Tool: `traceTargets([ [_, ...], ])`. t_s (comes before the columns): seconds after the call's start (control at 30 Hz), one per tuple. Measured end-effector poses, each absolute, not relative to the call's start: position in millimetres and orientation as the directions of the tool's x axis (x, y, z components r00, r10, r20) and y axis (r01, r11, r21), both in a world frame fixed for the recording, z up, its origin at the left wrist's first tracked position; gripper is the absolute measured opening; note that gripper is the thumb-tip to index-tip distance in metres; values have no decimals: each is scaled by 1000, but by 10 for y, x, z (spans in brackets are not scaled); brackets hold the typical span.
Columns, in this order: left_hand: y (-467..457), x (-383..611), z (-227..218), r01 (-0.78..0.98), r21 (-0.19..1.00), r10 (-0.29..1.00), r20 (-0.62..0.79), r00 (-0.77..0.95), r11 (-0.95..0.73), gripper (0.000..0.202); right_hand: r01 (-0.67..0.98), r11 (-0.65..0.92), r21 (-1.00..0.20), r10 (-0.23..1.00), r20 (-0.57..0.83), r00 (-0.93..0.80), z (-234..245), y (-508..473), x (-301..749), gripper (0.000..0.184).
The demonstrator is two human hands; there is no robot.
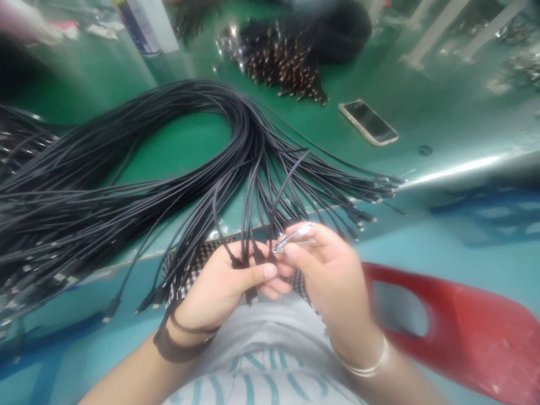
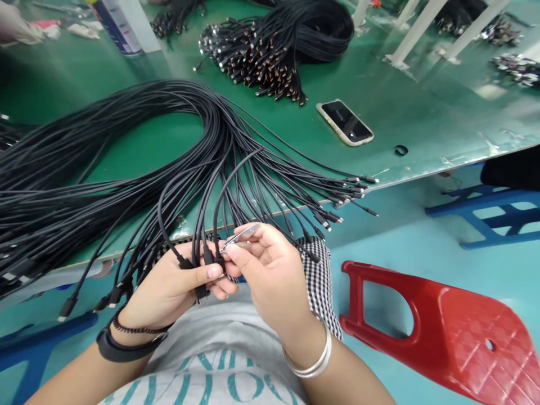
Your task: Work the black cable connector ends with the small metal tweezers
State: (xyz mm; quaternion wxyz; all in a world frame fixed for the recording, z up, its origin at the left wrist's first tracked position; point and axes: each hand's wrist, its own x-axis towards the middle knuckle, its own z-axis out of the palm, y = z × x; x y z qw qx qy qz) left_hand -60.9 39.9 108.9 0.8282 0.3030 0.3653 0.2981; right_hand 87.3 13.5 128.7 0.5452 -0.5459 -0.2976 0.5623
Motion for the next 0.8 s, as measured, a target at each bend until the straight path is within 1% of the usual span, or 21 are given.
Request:
traceTargets([
  [0.1,399,-608,1085,-262,727,715,-425,555,635,10,-197,-248,-949,934,-288,211,1322,140,876,10],
  [0.17,397,-608,1075,-261,725,714,-428,554,637,12,-173,-245,-954,935,-280,219,1320,144,879,8],
  [0.23,393,-608,1064,-260,719,708,-433,557,644,12,-184,-248,-951,928,-288,237,1302,147,882,7],
  [0.33,390,-604,1052,-254,716,702,-437,563,650,14,-250,-250,-935,914,-314,258,1254,149,890,8],
  [0.53,398,-604,1036,-262,706,691,-429,582,659,13,-337,-244,-909,924,-323,204,1184,127,918,10],
  [0.6,400,-608,1031,-255,710,690,-429,583,657,12,-339,-248,-908,928,-323,185,1188,118,920,12],
  [0.8,395,-623,1031,-247,716,696,-439,568,653,12,-275,-259,-926,928,-317,195,1223,125,914,13],
])
